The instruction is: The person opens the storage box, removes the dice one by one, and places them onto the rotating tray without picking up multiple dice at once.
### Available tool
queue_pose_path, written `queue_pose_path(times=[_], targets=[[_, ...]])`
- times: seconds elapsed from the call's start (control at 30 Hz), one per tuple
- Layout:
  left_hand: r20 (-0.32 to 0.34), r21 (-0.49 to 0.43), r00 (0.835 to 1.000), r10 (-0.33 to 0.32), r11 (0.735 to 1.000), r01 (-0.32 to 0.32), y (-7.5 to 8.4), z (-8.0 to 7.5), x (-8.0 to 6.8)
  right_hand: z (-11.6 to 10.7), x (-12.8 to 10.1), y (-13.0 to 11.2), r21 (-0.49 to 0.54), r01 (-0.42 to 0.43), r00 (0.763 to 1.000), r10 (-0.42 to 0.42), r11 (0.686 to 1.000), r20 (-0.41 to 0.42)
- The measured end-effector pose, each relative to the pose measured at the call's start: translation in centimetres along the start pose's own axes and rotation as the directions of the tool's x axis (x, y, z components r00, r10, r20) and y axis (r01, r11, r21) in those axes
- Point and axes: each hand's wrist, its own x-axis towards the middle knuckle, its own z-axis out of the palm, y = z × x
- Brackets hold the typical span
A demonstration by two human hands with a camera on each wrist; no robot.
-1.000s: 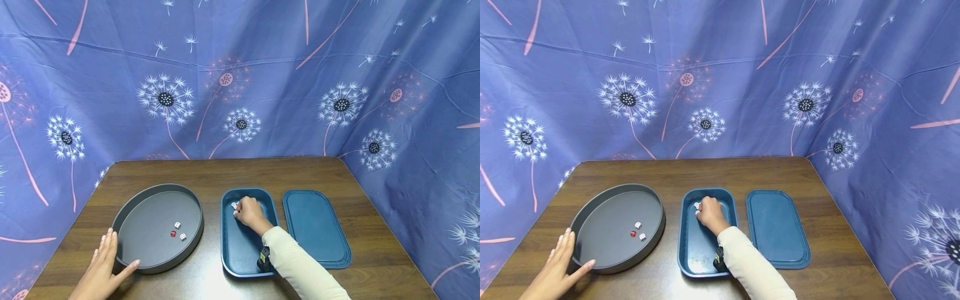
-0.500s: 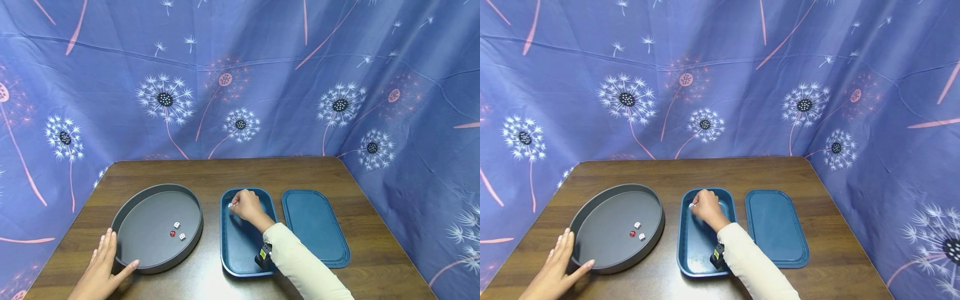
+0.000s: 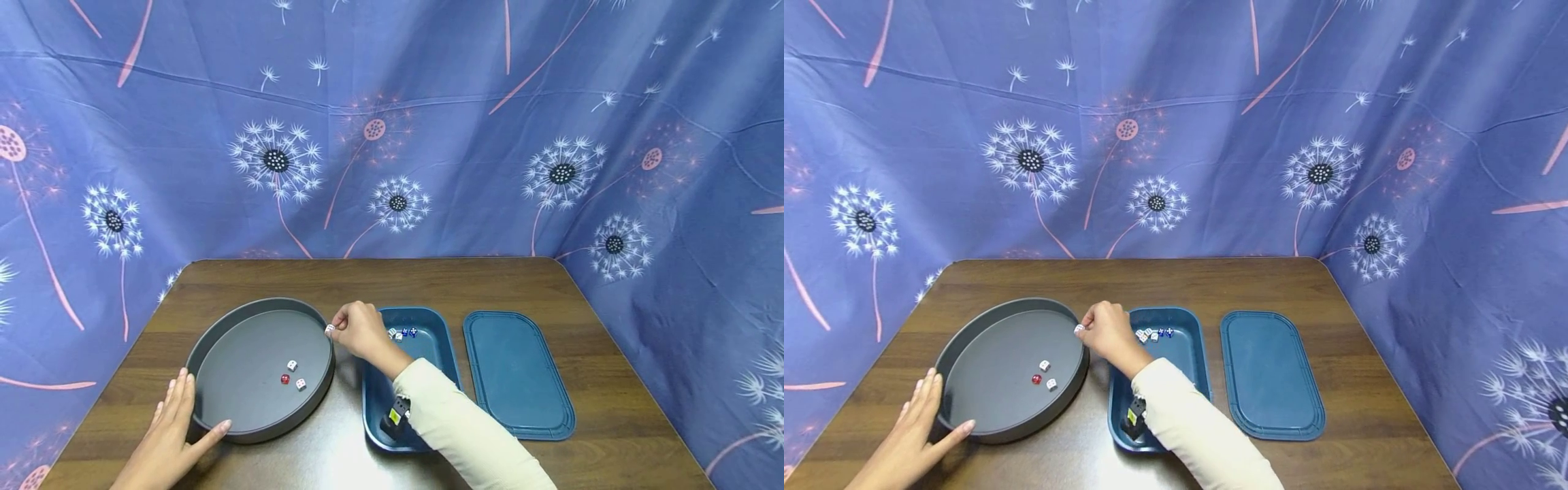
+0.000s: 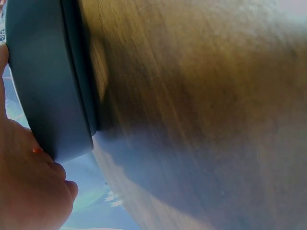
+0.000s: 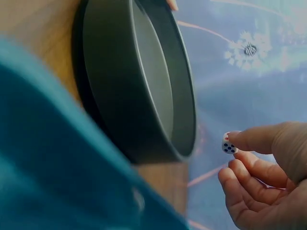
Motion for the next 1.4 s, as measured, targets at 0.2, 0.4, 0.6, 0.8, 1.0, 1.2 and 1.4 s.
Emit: queue_pose_path(times=[0.2,0.4,0.6,0.8,1.0,1.2,1.4], targets=[[-0.003,0.002,1.0,0.001,1.0,-0.001,0.0,0.0,0.0,2.5,-0.1,-1.5,-0.015,0.026,1.0,-0.026,1.0,0.017],[-0.008,0.009,1.0,0.003,1.0,-0.003,0.1,0.1,-0.1,5.2,-0.5,-2.1,-0.025,0.03,0.999,-0.03,0.999,0.011],[-0.005,0.012,1.0,-0.006,1.0,0.006,0.1,0.0,-0.1,7.2,-1.0,-2.4,-0.043,0.038,0.999,-0.039,0.998,-0.007],[0.028,0.02,0.999,-0.035,0.999,0.035,0.1,0.0,-0.1,8.3,-1.5,-2.6,-0.115,0.057,0.998,-0.061,0.992,-0.03],[0.006,0.013,1.0,-0.018,1.0,0.018,0.2,0.1,-0.1,9.0,-2.0,-2.5,-0.261,0.096,0.994,-0.107,0.961,-0.025],[0.017,0.008,1.0,-0.024,1.0,0.024,0.2,0.1,-0.1,9.5,-2.0,-2.4,-0.304,0.096,0.995,-0.104,0.948,-0.01],[0.024,0.007,0.999,-0.03,1.0,0.029,0.2,0.1,0.0,9.5,-2.0,-2.5,-0.308,0.108,0.993,-0.114,0.945,-0.002]])
